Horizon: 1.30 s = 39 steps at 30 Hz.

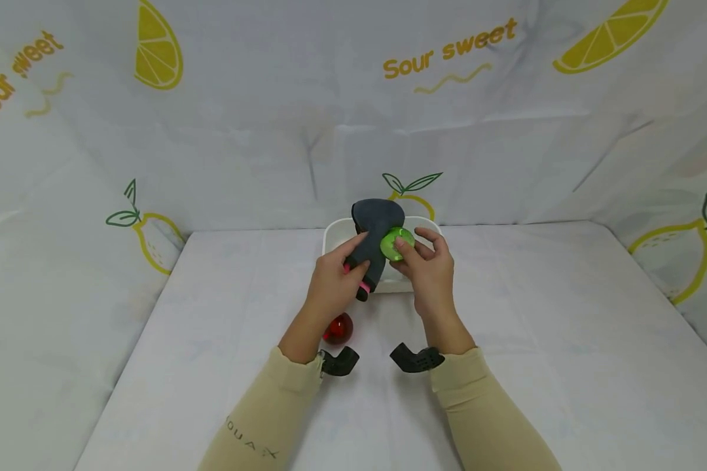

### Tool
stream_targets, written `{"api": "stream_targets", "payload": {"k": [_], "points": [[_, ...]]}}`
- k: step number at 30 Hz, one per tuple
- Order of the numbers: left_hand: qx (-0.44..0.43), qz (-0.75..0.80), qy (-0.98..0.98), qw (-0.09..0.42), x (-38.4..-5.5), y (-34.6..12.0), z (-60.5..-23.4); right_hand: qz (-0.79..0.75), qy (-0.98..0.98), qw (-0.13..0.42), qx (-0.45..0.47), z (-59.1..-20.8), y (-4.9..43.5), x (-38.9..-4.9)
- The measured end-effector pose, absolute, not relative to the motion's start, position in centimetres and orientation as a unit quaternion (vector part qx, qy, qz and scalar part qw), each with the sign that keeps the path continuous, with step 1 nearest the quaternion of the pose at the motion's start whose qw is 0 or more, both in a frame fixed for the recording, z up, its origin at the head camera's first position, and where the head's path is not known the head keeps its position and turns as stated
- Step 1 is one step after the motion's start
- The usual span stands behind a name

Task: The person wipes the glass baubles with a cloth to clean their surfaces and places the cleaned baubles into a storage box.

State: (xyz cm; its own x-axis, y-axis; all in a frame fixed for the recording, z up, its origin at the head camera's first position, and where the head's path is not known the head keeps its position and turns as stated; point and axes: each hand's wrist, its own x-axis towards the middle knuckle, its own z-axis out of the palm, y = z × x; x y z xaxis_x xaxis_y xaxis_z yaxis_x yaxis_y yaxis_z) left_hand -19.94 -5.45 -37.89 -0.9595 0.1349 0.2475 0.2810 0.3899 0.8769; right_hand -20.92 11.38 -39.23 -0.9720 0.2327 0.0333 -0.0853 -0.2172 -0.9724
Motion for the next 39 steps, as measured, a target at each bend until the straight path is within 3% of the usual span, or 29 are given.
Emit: {"api": "stream_targets", "payload": {"k": [6, 13, 23, 39], "points": [[-0.129, -0.536, -0.831, 0.07, -19.87, -5.55, -37.9, 0.785, -0.608, 0.106, -0.048, -39.0, 11.2, -20.72], [-0.129, -0.534, -0.832, 0.08, -19.96, -5.79, -37.89, 0.754, -0.643, 0.134, 0.028, -38.56, 10.79, -20.28], [-0.117, -0.537, -0.829, 0.098, -19.86, -6.43, -37.39, 0.718, -0.68, 0.114, 0.1, -38.51, 10.62, -20.07], [-0.131, -0.54, -0.825, 0.104, -19.64, -6.29, -37.17, 0.729, -0.67, 0.135, 0.038, -38.23, 10.54, -20.09]]}}
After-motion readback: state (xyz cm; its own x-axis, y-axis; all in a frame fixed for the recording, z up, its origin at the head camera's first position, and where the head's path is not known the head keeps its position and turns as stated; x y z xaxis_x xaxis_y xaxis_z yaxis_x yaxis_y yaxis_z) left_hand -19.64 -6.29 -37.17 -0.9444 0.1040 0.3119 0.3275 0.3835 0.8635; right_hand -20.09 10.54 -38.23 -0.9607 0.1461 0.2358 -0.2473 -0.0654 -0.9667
